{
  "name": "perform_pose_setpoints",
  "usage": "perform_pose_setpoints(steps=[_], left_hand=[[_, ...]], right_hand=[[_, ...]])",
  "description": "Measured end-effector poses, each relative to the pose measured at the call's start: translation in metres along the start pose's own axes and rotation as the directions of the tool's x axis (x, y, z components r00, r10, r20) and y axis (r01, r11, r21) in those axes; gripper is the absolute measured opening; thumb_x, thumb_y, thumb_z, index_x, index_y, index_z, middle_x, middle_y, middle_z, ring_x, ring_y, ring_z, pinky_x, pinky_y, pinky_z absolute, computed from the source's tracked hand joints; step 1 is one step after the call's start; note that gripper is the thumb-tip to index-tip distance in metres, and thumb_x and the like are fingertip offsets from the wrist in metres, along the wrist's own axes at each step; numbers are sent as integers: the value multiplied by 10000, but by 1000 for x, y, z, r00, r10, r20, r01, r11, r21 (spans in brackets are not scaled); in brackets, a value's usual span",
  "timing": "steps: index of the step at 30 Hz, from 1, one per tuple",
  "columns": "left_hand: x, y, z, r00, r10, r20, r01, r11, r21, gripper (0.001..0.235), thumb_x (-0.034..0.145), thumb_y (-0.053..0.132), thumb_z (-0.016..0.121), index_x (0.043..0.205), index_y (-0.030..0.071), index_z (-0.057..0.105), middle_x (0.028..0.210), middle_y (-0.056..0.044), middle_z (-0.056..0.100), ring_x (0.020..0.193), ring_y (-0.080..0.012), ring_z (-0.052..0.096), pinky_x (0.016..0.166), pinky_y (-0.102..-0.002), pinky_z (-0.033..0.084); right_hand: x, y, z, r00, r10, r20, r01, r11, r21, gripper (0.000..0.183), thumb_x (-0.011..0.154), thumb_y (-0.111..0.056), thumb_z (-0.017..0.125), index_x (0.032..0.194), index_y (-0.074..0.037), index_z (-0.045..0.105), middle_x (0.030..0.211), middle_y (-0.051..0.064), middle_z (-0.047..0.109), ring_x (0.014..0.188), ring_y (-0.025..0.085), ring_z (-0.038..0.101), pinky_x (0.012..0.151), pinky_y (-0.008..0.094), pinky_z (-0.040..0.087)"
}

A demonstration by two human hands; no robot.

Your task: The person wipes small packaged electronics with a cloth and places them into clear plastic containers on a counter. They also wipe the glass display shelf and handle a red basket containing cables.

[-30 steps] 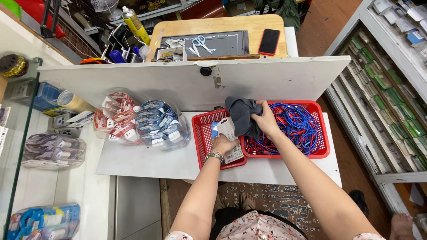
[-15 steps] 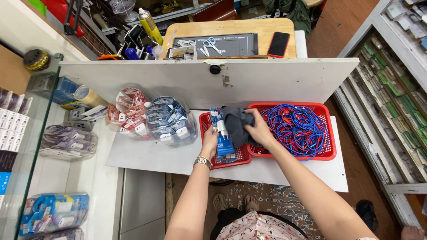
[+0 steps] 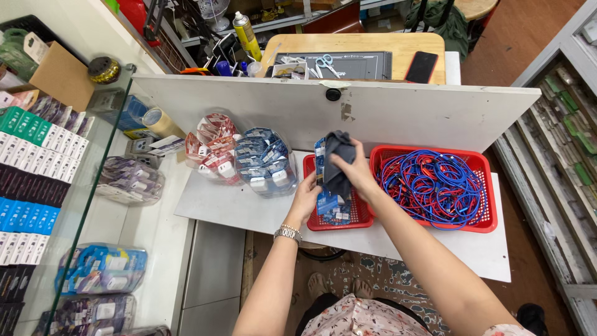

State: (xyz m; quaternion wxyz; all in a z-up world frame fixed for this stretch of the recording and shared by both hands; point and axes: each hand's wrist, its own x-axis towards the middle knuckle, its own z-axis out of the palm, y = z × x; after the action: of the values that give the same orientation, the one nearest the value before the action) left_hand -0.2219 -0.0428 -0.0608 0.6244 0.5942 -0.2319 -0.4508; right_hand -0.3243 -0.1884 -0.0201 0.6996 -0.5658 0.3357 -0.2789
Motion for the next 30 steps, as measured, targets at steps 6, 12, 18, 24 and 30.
perform_pose_setpoints(steps=[6, 12, 18, 24, 30], left_hand=[[2, 8, -5, 985, 61, 160, -74, 995, 73, 585, 919, -98, 497, 1496, -9, 522, 1328, -156, 667, 1101, -163, 647, 921, -284, 543], [-2, 24, -10, 983, 26, 184, 74, 853, -517, 605, 931, 20, 475, 1532, 66, 425, 1409, -164, 602, 1238, -249, 621, 1019, -370, 532], [-3, 39, 33, 932, 286, -222, -196, 914, 354, 677, 980, 401, 585, 1547, 108, 358, 1539, -211, 477, 1429, -310, 488, 1175, -404, 382], [-4, 33, 57, 869, 436, -233, -245, 790, 563, 734, 945, 390, 700, 1550, 130, 377, 1663, -353, 28, 1515, -543, 39, 1208, -575, 174], [14, 23, 46, 738, 591, -325, -232, 675, 700, 701, 965, 314, 767, 1523, 81, 412, 1616, -417, 148, 1509, -590, 91, 1197, -613, 172]], right_hand=[[3, 4, 4, 996, 21, -91, -3, 980, 199, 662, 828, -102, 762, 1367, -130, 380, 1185, 136, 628, 993, 211, 687, 744, 336, 607], [7, 4, -21, 982, 97, 162, -168, 843, 510, 518, 918, -76, 713, 1370, -59, 460, 1216, 141, 652, 1034, 219, 702, 820, 350, 631], [-2, 17, 1, 920, 175, 352, -379, 629, 678, 398, 1052, -315, 575, 1368, -73, 596, 1302, 83, 679, 1116, 194, 700, 956, 369, 592], [7, 18, -4, 914, 256, 314, -403, 662, 632, 610, 1029, -582, 393, 1308, -93, 629, 1271, 119, 686, 1102, 256, 675, 973, 417, 549], [-12, 31, 0, 883, 291, 368, -466, 636, 615, 540, 1021, -512, 486, 1304, -78, 639, 1262, 87, 699, 1070, 200, 700, 967, 372, 556]])
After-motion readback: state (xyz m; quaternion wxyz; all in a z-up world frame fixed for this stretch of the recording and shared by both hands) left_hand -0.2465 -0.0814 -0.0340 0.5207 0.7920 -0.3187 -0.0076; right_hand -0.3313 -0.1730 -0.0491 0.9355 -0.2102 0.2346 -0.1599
